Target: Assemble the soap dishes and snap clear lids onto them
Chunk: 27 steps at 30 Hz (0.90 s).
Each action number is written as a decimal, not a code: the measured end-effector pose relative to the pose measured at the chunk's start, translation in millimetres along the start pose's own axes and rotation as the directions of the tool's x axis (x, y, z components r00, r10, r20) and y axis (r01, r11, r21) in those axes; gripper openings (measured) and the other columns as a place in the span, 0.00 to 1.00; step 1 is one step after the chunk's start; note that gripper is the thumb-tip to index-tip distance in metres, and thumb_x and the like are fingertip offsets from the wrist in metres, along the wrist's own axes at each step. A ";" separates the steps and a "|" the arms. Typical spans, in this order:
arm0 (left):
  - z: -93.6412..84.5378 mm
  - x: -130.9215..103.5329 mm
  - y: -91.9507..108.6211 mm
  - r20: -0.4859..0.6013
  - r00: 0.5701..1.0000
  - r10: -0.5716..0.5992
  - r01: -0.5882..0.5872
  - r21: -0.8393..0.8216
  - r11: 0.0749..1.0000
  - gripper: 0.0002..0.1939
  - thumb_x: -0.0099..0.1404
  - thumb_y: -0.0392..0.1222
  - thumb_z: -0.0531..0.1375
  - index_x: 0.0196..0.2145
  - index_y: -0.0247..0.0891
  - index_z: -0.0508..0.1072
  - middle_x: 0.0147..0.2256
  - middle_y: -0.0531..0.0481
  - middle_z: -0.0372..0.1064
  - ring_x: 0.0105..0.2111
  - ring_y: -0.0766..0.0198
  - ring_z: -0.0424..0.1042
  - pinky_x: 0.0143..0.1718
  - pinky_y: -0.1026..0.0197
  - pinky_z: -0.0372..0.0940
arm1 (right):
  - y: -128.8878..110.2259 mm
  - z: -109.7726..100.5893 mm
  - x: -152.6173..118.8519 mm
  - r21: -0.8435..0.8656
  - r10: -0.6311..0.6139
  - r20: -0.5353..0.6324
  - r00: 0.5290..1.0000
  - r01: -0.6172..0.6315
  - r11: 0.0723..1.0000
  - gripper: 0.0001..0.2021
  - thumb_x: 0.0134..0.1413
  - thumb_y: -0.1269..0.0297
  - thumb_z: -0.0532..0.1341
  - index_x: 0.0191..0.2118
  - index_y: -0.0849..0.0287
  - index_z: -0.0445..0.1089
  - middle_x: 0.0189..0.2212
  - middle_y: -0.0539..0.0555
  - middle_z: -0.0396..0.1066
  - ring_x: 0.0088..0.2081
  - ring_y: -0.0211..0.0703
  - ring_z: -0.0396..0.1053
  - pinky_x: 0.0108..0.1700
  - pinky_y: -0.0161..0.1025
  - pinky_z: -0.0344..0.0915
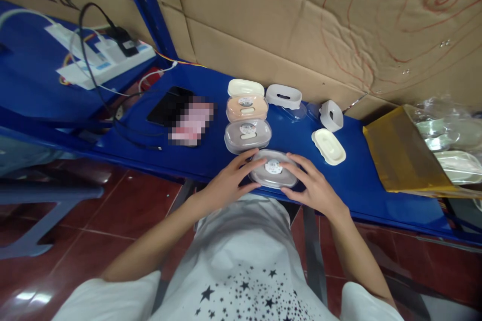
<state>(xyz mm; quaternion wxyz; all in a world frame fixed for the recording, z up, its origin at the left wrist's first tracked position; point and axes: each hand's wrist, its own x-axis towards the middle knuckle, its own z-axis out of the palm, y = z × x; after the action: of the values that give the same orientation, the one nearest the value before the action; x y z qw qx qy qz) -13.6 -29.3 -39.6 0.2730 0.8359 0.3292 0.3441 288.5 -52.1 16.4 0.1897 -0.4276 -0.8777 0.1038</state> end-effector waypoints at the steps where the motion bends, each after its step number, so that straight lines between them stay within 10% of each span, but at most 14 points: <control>1: -0.3 -0.1 -0.5 0.002 1.000 0.001 -0.001 -0.002 1.000 0.36 0.76 0.47 0.66 0.74 0.59 0.57 0.74 0.42 0.55 0.73 0.46 0.61 0.71 0.36 0.64 | 0.1 1.1 -0.6 0.006 0.008 0.005 1.000 -0.008 1.000 0.30 0.72 0.54 0.64 0.75 0.45 0.60 0.71 0.59 0.65 0.69 0.57 0.67 0.67 0.58 0.73; 8: 1.0 0.5 -2.1 -0.004 1.000 -0.009 0.009 -0.036 0.999 0.34 0.74 0.45 0.67 0.72 0.58 0.61 0.72 0.42 0.56 0.71 0.44 0.63 0.70 0.35 0.65 | 2.1 13.1 -7.7 -0.055 -0.114 -0.047 0.992 0.111 0.992 0.37 0.70 0.59 0.66 0.78 0.40 0.53 0.75 0.58 0.57 0.76 0.63 0.56 0.72 0.66 0.66; 27: 5.3 2.6 5.5 0.044 0.994 -0.096 0.091 0.091 0.992 0.32 0.78 0.49 0.62 0.74 0.57 0.58 0.74 0.43 0.56 0.72 0.46 0.63 0.69 0.39 0.67 | 15.5 14.9 -6.5 -0.030 -0.107 -0.115 0.988 0.104 0.994 0.33 0.70 0.59 0.65 0.76 0.40 0.58 0.75 0.57 0.60 0.74 0.60 0.62 0.71 0.65 0.67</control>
<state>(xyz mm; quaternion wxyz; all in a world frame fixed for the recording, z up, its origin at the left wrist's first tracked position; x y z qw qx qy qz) -6.2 -32.1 -38.1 0.2592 0.8390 0.3763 0.2954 296.9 -48.1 -4.1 0.2406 -0.3880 -0.8878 0.0579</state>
